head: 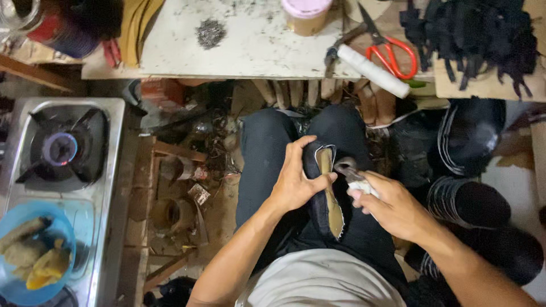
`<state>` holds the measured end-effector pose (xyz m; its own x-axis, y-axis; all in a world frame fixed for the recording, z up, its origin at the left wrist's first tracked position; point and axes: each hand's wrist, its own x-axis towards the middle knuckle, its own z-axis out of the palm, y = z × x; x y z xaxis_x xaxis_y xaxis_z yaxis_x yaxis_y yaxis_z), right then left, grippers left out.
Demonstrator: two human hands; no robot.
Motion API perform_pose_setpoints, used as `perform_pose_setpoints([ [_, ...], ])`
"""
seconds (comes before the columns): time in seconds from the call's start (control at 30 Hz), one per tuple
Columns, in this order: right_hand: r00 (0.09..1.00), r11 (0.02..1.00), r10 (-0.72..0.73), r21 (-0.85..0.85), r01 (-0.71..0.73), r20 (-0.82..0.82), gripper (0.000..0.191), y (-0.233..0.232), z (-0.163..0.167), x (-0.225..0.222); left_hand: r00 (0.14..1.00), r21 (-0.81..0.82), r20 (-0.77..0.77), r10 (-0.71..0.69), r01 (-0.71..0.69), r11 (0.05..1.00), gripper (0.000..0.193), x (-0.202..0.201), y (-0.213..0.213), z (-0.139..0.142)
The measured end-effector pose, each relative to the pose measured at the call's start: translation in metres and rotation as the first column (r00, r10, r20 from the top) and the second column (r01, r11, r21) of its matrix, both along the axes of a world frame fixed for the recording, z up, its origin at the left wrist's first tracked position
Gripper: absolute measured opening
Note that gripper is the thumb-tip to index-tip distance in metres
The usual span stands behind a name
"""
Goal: The person sits and pulls a black fabric shoe upper over a wooden shoe last, then hammers and presses the upper to shape it. They use pliers to grip and tuck the material, trim excess fabric with scissors, and briefly hold the shoe near a gas stove burner before continuing to work the edges by hand.
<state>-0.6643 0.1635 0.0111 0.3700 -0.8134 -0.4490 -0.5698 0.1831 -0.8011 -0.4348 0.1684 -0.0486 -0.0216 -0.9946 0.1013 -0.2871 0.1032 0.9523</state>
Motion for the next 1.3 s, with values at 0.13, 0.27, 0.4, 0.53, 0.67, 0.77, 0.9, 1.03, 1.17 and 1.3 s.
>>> perform_pose_setpoints([
  [0.13,0.95,0.901,0.226,-0.324,-0.288,-0.218,0.033,-0.009,0.029,0.001,0.992,-0.185,0.1,-0.08,0.097,0.978,0.082,-0.012,-0.003,0.019],
  [0.27,0.811,0.718,0.289,-0.445,-0.535,-0.509,0.056,-0.02,0.056,0.003,0.979,-0.107,0.165,-0.117,0.136,0.985,0.083,-0.023,-0.004,0.029],
  [0.4,0.551,0.712,0.38,-0.145,-0.687,-0.743,0.068,-0.024,0.066,0.001,0.974,-0.046,0.142,-0.175,0.184,0.982,0.082,-0.025,-0.006,0.025],
  [0.53,0.595,0.648,0.273,-0.313,-0.694,-0.756,0.069,-0.007,0.04,0.005,0.922,-0.108,-0.122,-0.369,0.357,0.928,0.063,0.0,-0.016,0.011],
  [0.67,0.882,0.73,0.123,-0.561,-0.39,-0.454,0.058,0.013,0.001,0.01,0.961,-0.109,0.01,-0.278,0.277,0.955,0.045,-0.001,-0.015,-0.001],
  [0.77,0.954,0.954,0.082,-0.255,-0.158,-0.288,0.036,0.011,-0.004,0.007,0.965,-0.142,0.043,-0.26,0.264,0.954,0.045,-0.004,-0.009,0.0],
  [0.9,0.927,0.979,0.184,-0.021,-0.201,-0.327,0.027,-0.008,0.025,-0.003,0.955,-0.149,0.16,-0.25,0.274,0.95,0.049,-0.009,-0.001,0.014],
  [1.03,0.776,0.828,0.3,-0.252,-0.501,-0.555,0.065,-0.013,0.05,-0.005,0.945,-0.114,0.226,-0.238,0.268,0.957,0.054,-0.024,-0.005,0.022],
  [1.17,0.625,0.72,0.192,-0.324,-0.614,-0.757,0.065,0.008,0.034,0.009,0.919,-0.178,0.105,-0.38,0.393,0.902,0.059,-0.003,-0.012,0.015],
  [1.3,0.86,0.668,0.011,-0.636,-0.386,-0.51,0.06,0.02,0.005,0.025,0.935,-0.156,-0.008,-0.354,0.348,0.924,0.038,0.004,-0.012,0.012],
])
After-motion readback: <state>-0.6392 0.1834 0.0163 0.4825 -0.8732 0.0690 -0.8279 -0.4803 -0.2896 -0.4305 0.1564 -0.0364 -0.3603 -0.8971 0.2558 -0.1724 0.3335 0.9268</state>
